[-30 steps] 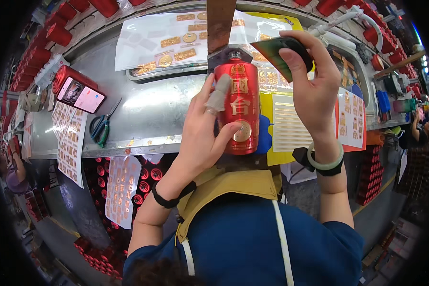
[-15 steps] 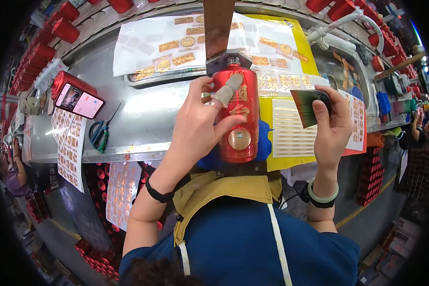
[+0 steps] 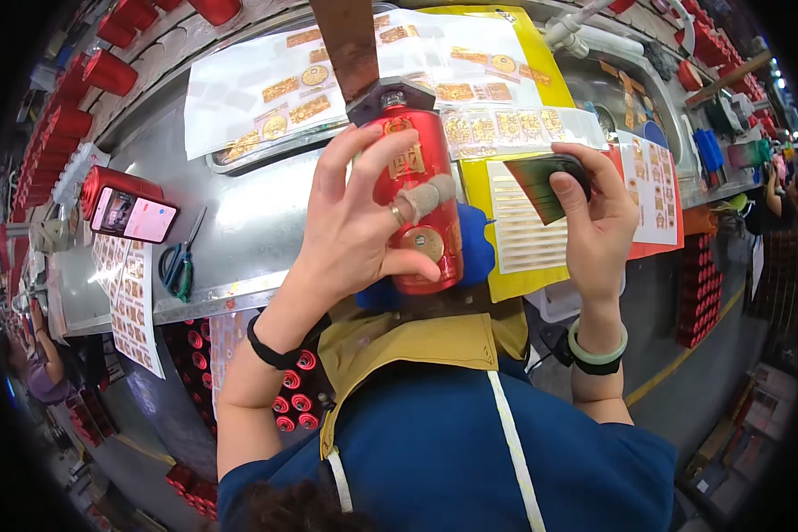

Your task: Applying decorative gold labels and medallions to red metal canisters on an assembly line.

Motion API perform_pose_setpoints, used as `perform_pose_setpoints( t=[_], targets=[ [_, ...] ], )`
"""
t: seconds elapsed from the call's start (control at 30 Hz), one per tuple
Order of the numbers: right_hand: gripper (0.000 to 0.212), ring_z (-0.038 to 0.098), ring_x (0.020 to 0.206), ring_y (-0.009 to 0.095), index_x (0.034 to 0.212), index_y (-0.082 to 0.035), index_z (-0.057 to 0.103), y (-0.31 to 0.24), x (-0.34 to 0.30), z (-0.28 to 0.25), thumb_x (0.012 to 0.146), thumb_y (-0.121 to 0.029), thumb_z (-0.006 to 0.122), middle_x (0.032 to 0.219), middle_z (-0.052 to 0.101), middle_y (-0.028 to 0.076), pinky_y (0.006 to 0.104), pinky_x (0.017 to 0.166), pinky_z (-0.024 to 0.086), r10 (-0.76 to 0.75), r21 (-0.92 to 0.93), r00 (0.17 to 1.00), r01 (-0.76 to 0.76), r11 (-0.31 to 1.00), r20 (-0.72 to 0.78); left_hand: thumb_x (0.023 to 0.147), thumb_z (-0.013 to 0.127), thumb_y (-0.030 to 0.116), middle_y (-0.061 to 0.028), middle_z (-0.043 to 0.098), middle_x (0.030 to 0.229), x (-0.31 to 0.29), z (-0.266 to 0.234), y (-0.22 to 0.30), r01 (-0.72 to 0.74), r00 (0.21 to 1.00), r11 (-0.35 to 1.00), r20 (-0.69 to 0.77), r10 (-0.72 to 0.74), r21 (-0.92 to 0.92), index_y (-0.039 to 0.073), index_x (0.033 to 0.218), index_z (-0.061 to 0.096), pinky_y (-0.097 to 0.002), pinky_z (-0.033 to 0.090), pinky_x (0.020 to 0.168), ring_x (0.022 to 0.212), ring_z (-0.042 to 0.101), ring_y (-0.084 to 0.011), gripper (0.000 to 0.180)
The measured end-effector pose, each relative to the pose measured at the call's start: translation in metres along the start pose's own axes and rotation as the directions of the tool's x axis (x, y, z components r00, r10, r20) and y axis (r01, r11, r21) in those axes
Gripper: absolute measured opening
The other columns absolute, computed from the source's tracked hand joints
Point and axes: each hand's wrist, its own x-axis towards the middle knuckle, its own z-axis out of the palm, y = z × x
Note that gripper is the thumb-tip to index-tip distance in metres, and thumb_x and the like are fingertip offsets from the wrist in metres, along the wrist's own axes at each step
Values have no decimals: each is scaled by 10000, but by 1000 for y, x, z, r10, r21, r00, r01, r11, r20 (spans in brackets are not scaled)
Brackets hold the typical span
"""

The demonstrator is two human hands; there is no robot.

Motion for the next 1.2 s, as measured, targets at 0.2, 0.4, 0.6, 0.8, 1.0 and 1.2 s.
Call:
perform_pose_setpoints(
  t=[0.2, 0.4, 0.6, 0.8, 1.0, 1.2],
  targets=[
    [227, 665, 904, 110, 1187, 14, 695, 0, -2, 5, 973, -57, 722, 1000, 731, 71, 256, 823, 521, 0, 28, 1000, -1, 1000, 28, 742, 492, 886, -121, 445, 1533, -3, -7, 2, -17, 1000, 1000, 16, 17, -5, 246, 1214, 789, -562, 330, 1185, 1407, 354, -390, 848],
    [212, 699, 898, 156, 1142, 1, 710, -1, 11, 18, 932, -16, 734, 986, 740, 99, 279, 821, 540, -143, -4, 986, 144, 990, 86, 747, 457, 943, -165, 435, 1540, -28, -6, 21, 26, 998, 999, 56, -23, -47, 257, 1255, 777, -559, 268, 1222, 1466, 280, -428, 912],
    [276, 673, 898, 242, 1061, -61, 757, 3, 11, 29, 815, 63, 745, 976, 745, 85, 347, 815, 536, -382, -111, 894, 415, 903, 235, 717, 863, 547, -197, 356, 1595, -65, 5, 61, 168, 985, 974, -10, -172, -153, 186, 1268, 736, -562, 320, 1190, 1442, 331, -434, 672],
    [254, 582, 804, 170, 1031, -157, 784, 13, -39, 24, 789, -99, 735, 955, 724, -49, 332, 781, 474, -639, 61, 591, 708, 703, 492, 700, 903, 100, -245, 496, 1516, -54, 23, 64, 425, 857, 807, -105, -504, -411, -45, 1519, 447, -444, 435, 1142, 1374, 520, -391, 949],
    [208, 598, 766, 267, 1036, -104, 734, 22, 12, 46, 834, -57, 751, 877, 716, 45, 384, 777, 449, -568, -161, 786, 611, 775, 244, 719, 903, 99, -261, 507, 1520, -62, 23, 65, 403, 866, 813, -113, -488, -421, -52, 1517, 456, -453, 428, 1149, 1372, 535, -400, 927],
    [282, 576, 772, 175, 1050, -163, 783, 20, -33, 37, 782, -124, 708, 993, 720, -55, 340, 842, 489, -782, 55, 466, 845, 533, 413, 749, 826, 9, -267, 480, 1537, -77, 36, 59, 495, 820, 647, 66, -569, -580, -54, 1569, 352, -463, 405, 1168, 1389, 503, -444, 950]
  ],
)
